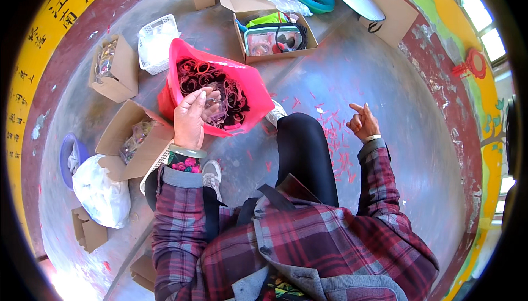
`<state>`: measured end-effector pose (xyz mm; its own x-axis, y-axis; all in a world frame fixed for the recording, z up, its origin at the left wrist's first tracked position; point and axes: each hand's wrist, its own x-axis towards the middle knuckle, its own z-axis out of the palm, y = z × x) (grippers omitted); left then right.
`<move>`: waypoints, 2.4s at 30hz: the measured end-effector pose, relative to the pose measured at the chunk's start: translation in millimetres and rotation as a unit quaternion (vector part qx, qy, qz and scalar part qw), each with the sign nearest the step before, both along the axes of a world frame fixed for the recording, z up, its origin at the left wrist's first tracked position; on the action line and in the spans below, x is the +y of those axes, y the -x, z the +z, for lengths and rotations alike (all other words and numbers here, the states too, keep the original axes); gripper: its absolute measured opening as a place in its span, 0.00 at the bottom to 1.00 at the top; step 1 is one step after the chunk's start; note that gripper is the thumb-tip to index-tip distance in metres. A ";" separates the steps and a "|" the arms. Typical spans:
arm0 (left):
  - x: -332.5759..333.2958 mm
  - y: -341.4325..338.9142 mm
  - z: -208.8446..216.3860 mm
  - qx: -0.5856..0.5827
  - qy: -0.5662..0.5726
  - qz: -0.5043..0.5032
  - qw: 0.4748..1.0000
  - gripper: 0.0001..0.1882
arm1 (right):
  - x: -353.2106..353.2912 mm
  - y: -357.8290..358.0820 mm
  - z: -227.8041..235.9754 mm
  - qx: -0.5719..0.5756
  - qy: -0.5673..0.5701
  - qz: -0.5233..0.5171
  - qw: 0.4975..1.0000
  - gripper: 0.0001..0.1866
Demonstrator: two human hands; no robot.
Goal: The person sits on the floor and sorts small hair accessories, primarily hair ties, from a pink plastic bag. They pick up individual items, separate them, and place them into a white basket or a cardboard box nearby.
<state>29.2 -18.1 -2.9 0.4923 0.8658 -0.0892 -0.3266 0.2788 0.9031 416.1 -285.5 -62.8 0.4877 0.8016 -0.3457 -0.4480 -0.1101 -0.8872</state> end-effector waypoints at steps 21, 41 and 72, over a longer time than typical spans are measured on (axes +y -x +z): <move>6.5 1.9 0.0 -0.071 0.057 0.017 0.996 0.13 | 238.9 216.4 82.7 -0.103 -0.081 0.309 0.942 0.13; 3.9 2.4 1.8 -0.035 0.085 -0.025 0.995 0.08 | 240.1 216.8 73.9 -0.196 -0.145 0.269 0.932 0.08; 13.9 19.9 7.9 -0.140 0.173 -0.106 0.969 0.09 | 236.0 213.9 81.2 -0.309 -0.201 0.331 0.868 0.11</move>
<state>9.3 -4.2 5.0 0.7031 0.6844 -0.1929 -0.4473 0.6366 0.6282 202.2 -49.5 18.4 -0.1341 0.9722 0.1917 0.1714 0.2133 -0.9618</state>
